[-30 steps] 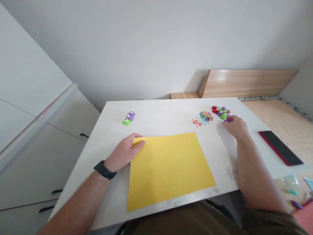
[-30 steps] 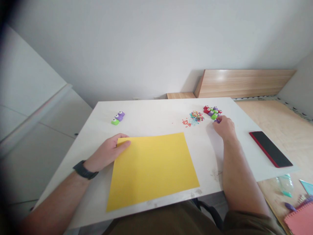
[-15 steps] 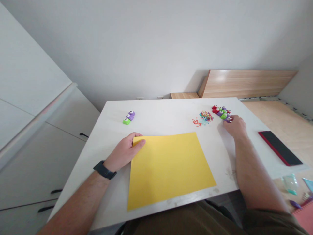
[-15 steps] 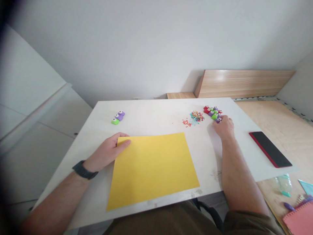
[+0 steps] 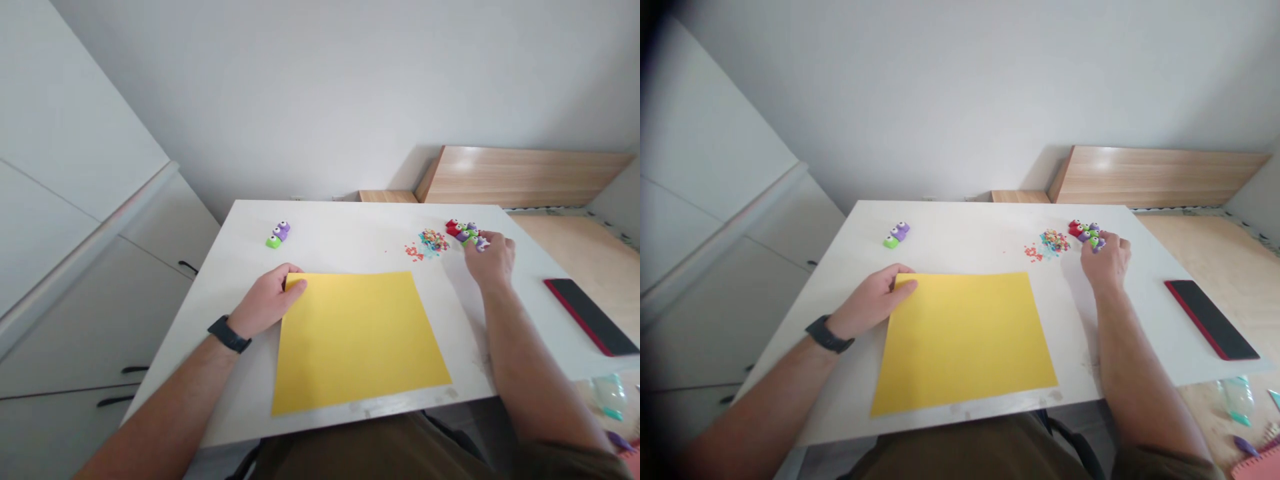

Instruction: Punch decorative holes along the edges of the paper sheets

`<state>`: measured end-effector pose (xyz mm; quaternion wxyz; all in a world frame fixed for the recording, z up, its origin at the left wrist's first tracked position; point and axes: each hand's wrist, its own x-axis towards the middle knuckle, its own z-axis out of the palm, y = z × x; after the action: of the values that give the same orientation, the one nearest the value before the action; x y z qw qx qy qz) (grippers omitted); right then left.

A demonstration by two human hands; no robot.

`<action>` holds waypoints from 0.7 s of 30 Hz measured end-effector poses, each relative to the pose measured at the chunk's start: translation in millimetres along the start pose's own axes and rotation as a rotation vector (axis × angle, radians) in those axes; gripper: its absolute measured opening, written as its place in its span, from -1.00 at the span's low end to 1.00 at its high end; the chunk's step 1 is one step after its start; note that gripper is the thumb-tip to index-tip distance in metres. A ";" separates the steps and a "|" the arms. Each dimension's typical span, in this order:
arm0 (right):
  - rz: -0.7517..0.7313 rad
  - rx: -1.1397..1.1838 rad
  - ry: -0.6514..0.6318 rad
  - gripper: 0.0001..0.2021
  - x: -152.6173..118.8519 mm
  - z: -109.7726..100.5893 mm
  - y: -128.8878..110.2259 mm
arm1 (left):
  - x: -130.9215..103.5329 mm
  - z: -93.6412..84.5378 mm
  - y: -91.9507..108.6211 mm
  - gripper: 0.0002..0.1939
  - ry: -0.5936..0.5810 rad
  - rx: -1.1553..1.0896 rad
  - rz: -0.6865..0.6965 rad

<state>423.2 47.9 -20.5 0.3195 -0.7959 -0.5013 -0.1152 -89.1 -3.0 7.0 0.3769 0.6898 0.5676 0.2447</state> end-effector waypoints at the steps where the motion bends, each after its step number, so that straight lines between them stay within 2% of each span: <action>1: -0.028 0.012 -0.017 -0.55 -2.8 0.0 -14.7 | 0.3 0.9 0.2 -0.73 0.010 0.001 0.006; 3: -0.187 0.076 -0.119 -0.57 -11.0 -0.4 -51.0 | 1.0 2.8 0.2 -0.74 0.012 0.006 0.023; 7: -0.588 0.230 -0.364 -0.58 -36.4 -4.9 -138.3 | 1.5 5.2 -0.1 -0.71 0.032 0.036 0.024; 10: -0.806 0.342 -0.511 -0.60 -56.6 -5.7 -203.8 | 1.5 5.6 0.6 -0.70 0.033 0.049 0.029; 13: -0.928 0.391 -0.600 -0.60 -73.4 2.9 -263.2 | 2.1 6.4 0.6 -0.69 0.040 0.062 0.031; 16: -1.044 0.371 -0.681 -0.54 -88.4 22.5 -313.3 | 3.7 8.7 -2.3 -0.67 0.045 0.052 0.034; 19: -1.108 0.328 -0.699 -0.50 -102.3 48.5 -350.3 | 5.8 12.0 -7.0 -0.66 0.052 0.037 0.045; 21: -1.118 0.288 -0.716 -0.50 -109.8 64.5 -366.8 | 7.0 13.8 -9.3 -0.67 0.060 0.032 0.056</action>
<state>43.0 116.3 18.7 0.1292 -0.3558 -0.9225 0.0754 -82.4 1.1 -9.3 0.3416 0.7038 0.5630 0.2664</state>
